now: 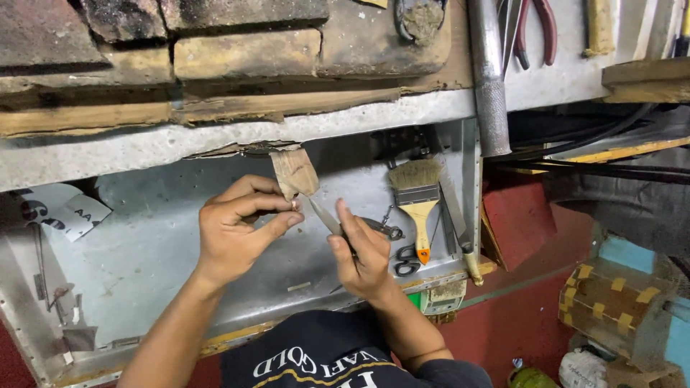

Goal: Filing a small metal ring on a jewelry bench pin using a needle file to smooth the surface.

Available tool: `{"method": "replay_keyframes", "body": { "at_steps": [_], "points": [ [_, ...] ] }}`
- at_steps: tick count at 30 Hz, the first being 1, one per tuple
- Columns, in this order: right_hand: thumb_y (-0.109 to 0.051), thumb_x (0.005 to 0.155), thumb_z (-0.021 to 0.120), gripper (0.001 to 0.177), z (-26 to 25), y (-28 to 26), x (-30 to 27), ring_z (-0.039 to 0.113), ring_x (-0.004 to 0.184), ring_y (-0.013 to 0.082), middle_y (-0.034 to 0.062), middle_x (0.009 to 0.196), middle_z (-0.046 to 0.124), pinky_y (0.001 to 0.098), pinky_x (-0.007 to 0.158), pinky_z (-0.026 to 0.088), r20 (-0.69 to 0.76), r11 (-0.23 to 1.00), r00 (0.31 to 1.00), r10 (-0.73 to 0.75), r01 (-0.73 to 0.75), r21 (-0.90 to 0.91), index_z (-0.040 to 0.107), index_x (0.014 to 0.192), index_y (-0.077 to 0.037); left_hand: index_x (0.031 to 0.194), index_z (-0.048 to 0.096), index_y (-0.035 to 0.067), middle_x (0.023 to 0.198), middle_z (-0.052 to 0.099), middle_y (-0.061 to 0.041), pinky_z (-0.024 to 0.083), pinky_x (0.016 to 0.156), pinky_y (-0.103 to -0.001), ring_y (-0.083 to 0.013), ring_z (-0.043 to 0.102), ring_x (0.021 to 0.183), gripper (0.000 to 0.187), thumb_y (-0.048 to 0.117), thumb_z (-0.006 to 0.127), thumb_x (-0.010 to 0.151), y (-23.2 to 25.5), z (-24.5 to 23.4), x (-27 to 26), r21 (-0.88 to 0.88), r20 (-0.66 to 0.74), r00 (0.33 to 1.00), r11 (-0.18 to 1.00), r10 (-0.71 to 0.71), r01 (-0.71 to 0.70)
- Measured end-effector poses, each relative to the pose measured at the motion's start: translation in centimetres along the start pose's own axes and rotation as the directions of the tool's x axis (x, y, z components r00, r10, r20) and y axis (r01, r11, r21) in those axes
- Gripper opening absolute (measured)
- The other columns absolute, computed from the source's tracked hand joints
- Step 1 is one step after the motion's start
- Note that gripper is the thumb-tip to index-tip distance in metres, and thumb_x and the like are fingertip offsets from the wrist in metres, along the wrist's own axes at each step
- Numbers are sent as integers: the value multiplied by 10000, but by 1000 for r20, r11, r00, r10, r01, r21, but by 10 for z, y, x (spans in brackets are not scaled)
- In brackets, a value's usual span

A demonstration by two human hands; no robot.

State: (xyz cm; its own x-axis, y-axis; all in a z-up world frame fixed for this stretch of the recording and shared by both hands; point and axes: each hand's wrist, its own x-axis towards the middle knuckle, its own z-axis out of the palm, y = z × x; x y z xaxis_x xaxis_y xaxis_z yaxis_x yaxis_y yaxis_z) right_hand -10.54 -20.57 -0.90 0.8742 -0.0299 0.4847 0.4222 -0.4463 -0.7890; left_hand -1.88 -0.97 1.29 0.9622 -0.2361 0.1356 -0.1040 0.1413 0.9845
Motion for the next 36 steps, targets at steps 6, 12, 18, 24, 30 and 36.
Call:
{"method": "replay_keyframes", "body": {
  "at_steps": [6, 12, 18, 24, 30, 36],
  "points": [
    [16, 939, 695, 304, -1, -10, 12, 609, 498, 272, 168, 706, 720, 377, 474, 508, -5, 999, 999, 40, -40, 4, 690, 1204, 165, 918, 784, -31, 876, 729, -163, 593, 645, -335, -210, 720, 726, 93, 10, 833, 851, -2, -4, -1, 51, 17, 995, 993, 102, -103],
    [-3, 971, 677, 245, 4, -1, 1, 593, 532, 280, 174, 722, 709, 380, 491, 494, 19, 999, 1000, 20, -20, -40, 684, 1146, 169, 890, 790, 4, 858, 745, -122, 587, 650, -322, -225, 733, 705, 71, 47, 842, 871, -3, -3, 1, 38, -54, 989, 990, 137, -135],
    [67, 908, 729, 274, 2, 3, -19, 588, 437, 210, 151, 660, 674, 332, 427, 487, 13, 998, 1000, -17, 18, -62, 715, 1176, 122, 891, 771, -18, 882, 737, -133, 617, 702, -347, -228, 739, 757, 71, -1, 832, 859, -9, -7, 1, -56, -38, 989, 988, 140, -142],
    [65, 899, 737, 261, 2, -5, -16, 578, 428, 181, 122, 641, 651, 324, 410, 470, 33, 995, 999, -4, 8, -95, 747, 1160, 85, 908, 769, -31, 901, 732, -138, 635, 724, -352, -227, 744, 784, 78, -10, 826, 858, -11, -7, 0, -108, -26, 994, 988, 107, -109],
    [91, 884, 739, 271, -1, -4, -25, 519, 453, 243, 158, 645, 617, 369, 442, 449, 34, 993, 999, -3, 7, -114, 758, 1153, 111, 903, 759, -47, 867, 713, -138, 633, 700, -344, -195, 722, 774, 65, 4, 796, 889, -12, -5, 1, -199, -32, 996, 977, 77, -82],
    [79, 901, 739, 246, 10, -9, -2, 542, 477, 221, 159, 669, 648, 354, 452, 466, 44, 997, 999, -13, 17, -80, 765, 1146, 83, 877, 761, -41, 837, 706, -124, 629, 676, -334, -175, 706, 739, 77, 26, 796, 895, -12, -7, 1, -194, -30, 996, 977, 79, -84]
  ]
}}
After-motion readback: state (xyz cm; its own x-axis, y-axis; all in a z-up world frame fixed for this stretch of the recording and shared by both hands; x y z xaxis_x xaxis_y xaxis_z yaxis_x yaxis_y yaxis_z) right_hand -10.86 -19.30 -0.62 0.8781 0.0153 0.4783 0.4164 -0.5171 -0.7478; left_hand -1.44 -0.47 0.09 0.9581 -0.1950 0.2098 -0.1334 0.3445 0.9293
